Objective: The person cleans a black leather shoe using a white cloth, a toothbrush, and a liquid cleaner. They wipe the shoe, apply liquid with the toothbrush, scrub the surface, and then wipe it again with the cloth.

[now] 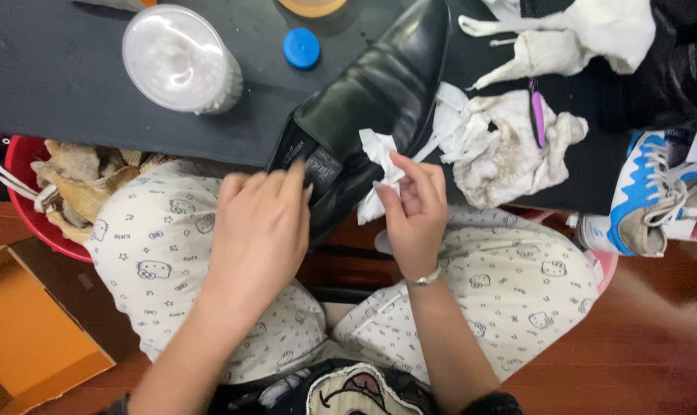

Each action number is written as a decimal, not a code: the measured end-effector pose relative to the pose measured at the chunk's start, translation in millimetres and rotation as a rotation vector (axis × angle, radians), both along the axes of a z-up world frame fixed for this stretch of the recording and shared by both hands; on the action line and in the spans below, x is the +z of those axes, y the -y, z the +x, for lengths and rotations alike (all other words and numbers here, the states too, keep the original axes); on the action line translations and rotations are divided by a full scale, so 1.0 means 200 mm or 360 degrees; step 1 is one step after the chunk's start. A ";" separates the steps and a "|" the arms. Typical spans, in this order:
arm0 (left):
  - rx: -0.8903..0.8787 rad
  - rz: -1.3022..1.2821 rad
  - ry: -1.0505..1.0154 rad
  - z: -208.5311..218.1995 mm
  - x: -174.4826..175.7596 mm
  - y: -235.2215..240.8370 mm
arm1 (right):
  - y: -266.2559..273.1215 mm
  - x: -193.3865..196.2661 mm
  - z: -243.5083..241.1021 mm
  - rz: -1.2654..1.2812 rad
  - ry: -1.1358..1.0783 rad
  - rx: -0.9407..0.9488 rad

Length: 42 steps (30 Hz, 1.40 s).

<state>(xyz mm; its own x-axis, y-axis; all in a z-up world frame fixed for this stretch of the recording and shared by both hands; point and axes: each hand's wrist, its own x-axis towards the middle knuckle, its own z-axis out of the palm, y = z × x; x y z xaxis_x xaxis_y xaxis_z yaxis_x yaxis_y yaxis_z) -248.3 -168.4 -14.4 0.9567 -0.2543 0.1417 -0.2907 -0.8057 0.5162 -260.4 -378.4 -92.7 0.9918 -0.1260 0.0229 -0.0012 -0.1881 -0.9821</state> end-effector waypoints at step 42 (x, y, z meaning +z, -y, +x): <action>0.0773 -0.2032 -0.1931 0.38 -0.39 0.21 | -0.01 -0.10 0.15 -0.0013 0.0200 -0.0380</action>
